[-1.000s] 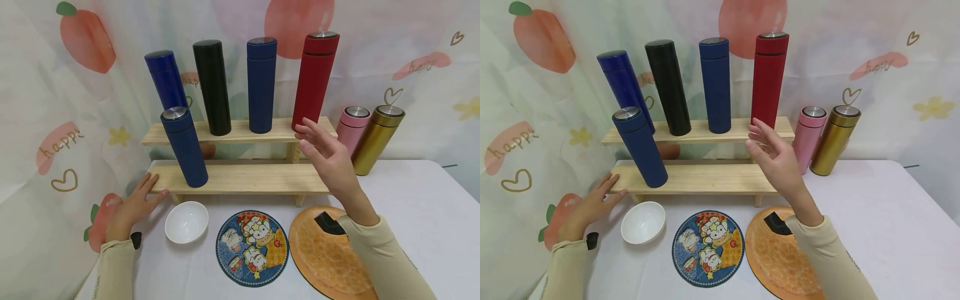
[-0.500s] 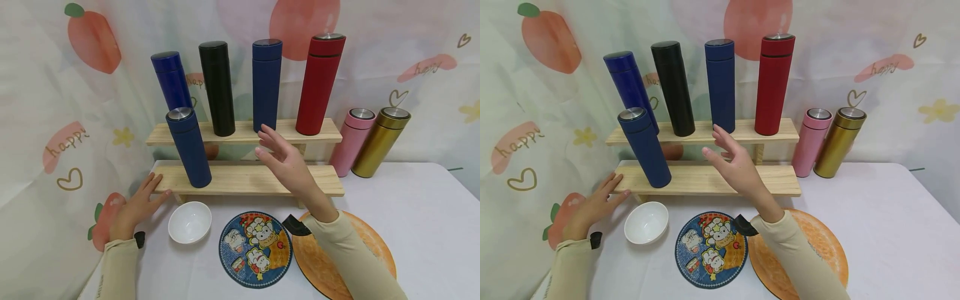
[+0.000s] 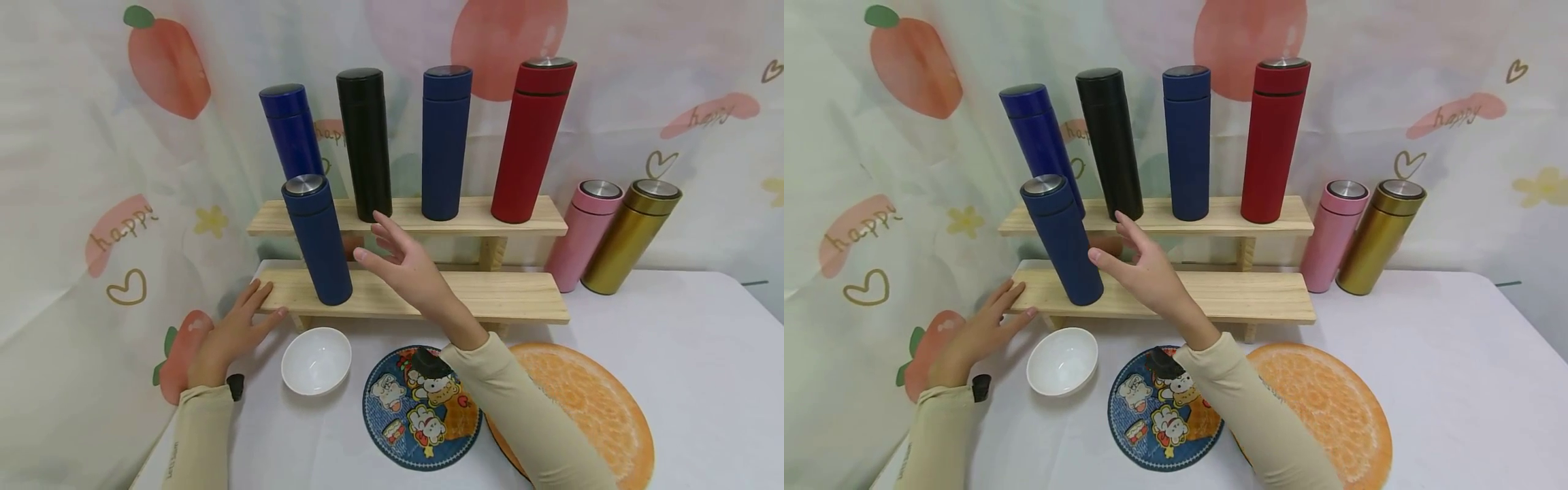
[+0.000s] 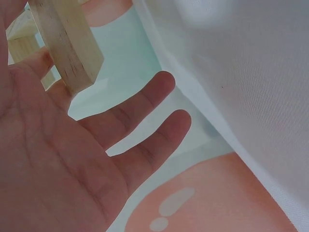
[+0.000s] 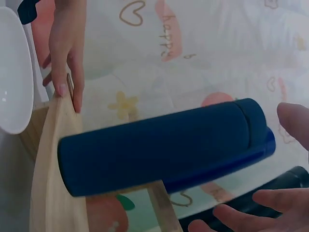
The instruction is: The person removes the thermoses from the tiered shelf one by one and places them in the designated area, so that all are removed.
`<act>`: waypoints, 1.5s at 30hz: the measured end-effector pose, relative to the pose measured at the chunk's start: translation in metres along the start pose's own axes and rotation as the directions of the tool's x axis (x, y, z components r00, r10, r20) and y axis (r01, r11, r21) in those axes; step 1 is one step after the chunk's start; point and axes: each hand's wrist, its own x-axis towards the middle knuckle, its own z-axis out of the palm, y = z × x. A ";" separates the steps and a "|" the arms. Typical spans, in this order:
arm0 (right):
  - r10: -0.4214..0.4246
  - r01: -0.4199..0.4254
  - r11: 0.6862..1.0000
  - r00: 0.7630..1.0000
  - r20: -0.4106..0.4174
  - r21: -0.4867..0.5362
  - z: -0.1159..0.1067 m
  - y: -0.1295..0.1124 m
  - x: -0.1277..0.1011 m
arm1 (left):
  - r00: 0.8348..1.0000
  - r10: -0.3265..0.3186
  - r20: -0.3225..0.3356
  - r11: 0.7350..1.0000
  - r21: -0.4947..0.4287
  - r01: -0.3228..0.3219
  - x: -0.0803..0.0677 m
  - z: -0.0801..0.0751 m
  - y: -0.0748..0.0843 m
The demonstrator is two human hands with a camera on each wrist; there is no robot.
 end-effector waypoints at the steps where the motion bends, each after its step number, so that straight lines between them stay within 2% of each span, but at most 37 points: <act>1: 0.006 -0.006 1.000 1.000 0.008 0.010 0.004 0.001 0.003 | 1.000 0.003 -0.002 1.000 0.001 -0.003 0.000 0.000 0.000; 8: 0.051 -0.054 0.997 0.997 0.061 0.047 0.027 0.009 0.021 | 1.000 -0.005 0.000 1.000 0.007 0.005 0.002 0.001 -0.001; 15: 0.090 -0.102 0.987 0.991 0.102 0.122 0.047 0.010 0.037 | 1.000 0.016 -0.012 1.000 -0.013 -0.016 0.000 -0.001 0.002; 24: 0.098 -0.101 0.982 0.995 0.028 0.158 0.064 0.015 0.051 | 1.000 0.013 -0.012 1.000 -0.009 -0.013 -0.001 -0.001 0.002; 33: 0.097 -0.087 0.982 0.994 -0.057 0.165 0.069 0.021 0.056 | 1.000 0.013 -0.012 1.000 -0.011 -0.013 0.001 0.000 0.001; 45: -0.003 0.012 0.997 0.992 -0.122 0.073 0.071 0.023 0.048 | 1.000 0.016 -0.019 1.000 -0.026 -0.016 0.002 0.000 0.000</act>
